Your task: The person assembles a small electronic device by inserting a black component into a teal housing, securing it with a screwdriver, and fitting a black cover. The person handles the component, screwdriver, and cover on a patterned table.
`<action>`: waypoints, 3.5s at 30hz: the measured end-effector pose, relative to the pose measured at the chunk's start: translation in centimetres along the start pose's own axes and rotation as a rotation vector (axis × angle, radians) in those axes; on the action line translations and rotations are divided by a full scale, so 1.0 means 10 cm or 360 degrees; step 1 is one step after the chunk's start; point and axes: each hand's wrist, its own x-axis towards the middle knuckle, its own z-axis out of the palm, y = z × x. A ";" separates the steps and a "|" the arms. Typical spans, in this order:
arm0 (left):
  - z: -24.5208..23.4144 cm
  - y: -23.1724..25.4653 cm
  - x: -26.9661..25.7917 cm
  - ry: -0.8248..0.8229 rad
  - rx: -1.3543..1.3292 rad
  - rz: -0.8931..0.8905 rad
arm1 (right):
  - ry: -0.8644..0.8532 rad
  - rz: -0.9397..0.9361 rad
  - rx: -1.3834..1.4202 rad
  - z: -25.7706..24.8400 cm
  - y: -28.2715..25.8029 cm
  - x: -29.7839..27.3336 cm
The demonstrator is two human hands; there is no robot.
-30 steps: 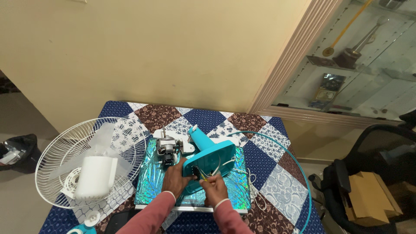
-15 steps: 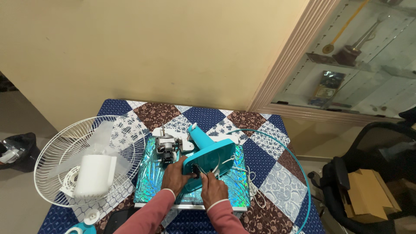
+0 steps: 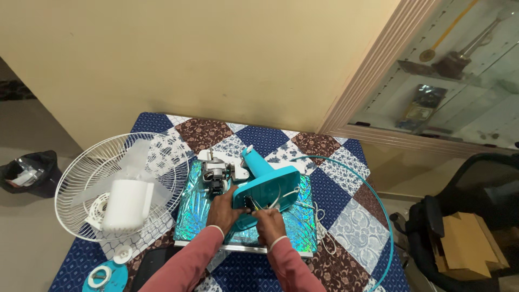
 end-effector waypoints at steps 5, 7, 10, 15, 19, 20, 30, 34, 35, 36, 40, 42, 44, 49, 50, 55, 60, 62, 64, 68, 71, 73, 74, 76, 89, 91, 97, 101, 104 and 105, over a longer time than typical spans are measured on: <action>0.00 0.01 -0.01 0.0023 -0.0043 0.0059 | 0.0399 -0.0769 -0.0977 0.10 0.01 -0.15; 0.00 0.03 -0.02 0.0001 -0.0050 0.0032 | 0.0467 -0.0915 -0.1239 0.10 0.00 -0.17; -0.02 0.05 -0.02 -0.0003 -0.0019 0.0018 | 0.0533 -0.1105 -0.1472 0.11 0.03 -0.14; -0.03 0.06 -0.03 -0.0017 -0.0025 0.0027 | 0.0278 -0.0538 -0.1006 0.06 0.09 0.01; -0.03 0.06 -0.04 -0.0017 -0.0005 0.0008 | -0.0202 0.0385 0.0290 -0.07 0.03 0.08; -0.02 0.06 -0.04 -0.0010 0.0011 0.0021 | -0.0288 0.0526 0.0506 -0.11 0.01 0.08; 0.04 -0.02 -0.06 -0.0044 0.0040 -0.0008 | -0.0457 0.0646 0.0520 -0.24 -0.18 -0.14; 0.10 -0.06 -0.10 -0.0027 0.0067 -0.0041 | -0.0214 0.0459 0.0050 -0.56 -0.07 -0.15; 0.11 -0.07 -0.11 -0.0030 0.0061 -0.0063 | -0.0111 0.0417 -0.0035 -0.69 0.01 -0.11; 0.13 -0.08 -0.12 -0.0033 0.0055 -0.0086 | -0.0009 0.0374 -0.0120 -0.84 0.10 -0.07; 0.21 -0.14 -0.19 0.0009 -0.0062 -0.0064 | 0.0467 -0.0300 -0.0863 -1.46 0.51 0.15; 0.26 -0.18 -0.22 0.0121 -0.0086 0.0078 | 0.0655 -0.0585 -0.1240 -1.68 0.69 0.16; 0.31 -0.23 -0.23 0.0073 -0.0129 -0.0016 | 0.0782 -0.0735 -0.1535 -1.76 0.77 0.16; 0.39 -0.32 -0.27 0.0102 -0.0236 -0.0028 | 0.0594 -0.0665 -0.1947 -1.50 0.59 -0.05; 0.41 -0.33 -0.27 0.0128 -0.0217 0.0015 | 0.0551 -0.0636 -0.1960 -1.42 0.53 -0.11; 0.52 -0.34 -0.20 0.0135 -0.0248 0.0001 | 0.0515 -0.0638 -0.2010 -1.24 0.37 -0.28; 0.54 -0.28 -0.15 0.0187 -0.0141 0.0100 | 0.0348 -0.0912 -0.1935 -1.39 0.37 -0.24; 0.52 -0.24 -0.15 0.0133 -0.0149 0.0059 | 0.0344 -0.0875 -0.1946 -1.42 0.41 -0.23; 0.51 -0.19 -0.17 0.0096 -0.0135 0.0010 | 0.0336 -0.0929 -0.1914 -1.45 0.44 -0.23; 0.50 -0.12 -0.15 0.0094 -0.0071 -0.0052 | 0.0283 -0.0906 -0.1936 -1.45 0.45 -0.19; 0.51 -0.14 -0.14 0.0077 -0.0091 -0.0075 | 0.0268 -0.0959 -0.1842 -1.46 0.44 -0.18; 0.50 -0.16 -0.12 0.0057 -0.0106 -0.0067 | 0.0286 -0.1006 -0.1830 -1.45 0.44 -0.18; 0.49 -0.18 -0.11 0.0048 -0.0107 -0.0051 | 0.0294 -0.1029 -0.1824 -1.45 0.44 -0.19; 0.49 -0.19 -0.11 0.0045 -0.0145 -0.0043 | 0.0316 -0.0989 -0.1826 -1.44 0.44 -0.20; 0.49 -0.18 -0.20 0.0054 -0.0174 -0.0030 | 0.0350 -0.0870 -0.1783 -1.42 0.42 -0.19; 0.50 -0.19 -0.24 0.0058 -0.0230 -0.0068 | 0.0357 -0.0874 -0.1810 -1.42 0.40 -0.17; 0.44 -0.31 -0.41 0.0068 -0.0186 -0.0161 | 0.0381 -0.0994 -0.1917 -1.32 0.29 -0.26; 0.33 -0.56 -0.59 0.0175 -0.0146 -0.0145 | 0.0464 -0.1254 -0.1980 -1.18 0.17 -0.43; 0.21 -0.83 -0.75 0.0319 -0.0107 -0.0065 | 0.0584 -0.1447 -0.2040 -1.06 0.06 -0.55; 0.18 -0.91 -0.81 0.0369 -0.0092 -0.0024 | 0.0597 -0.1538 -0.2021 -1.01 0.05 -0.60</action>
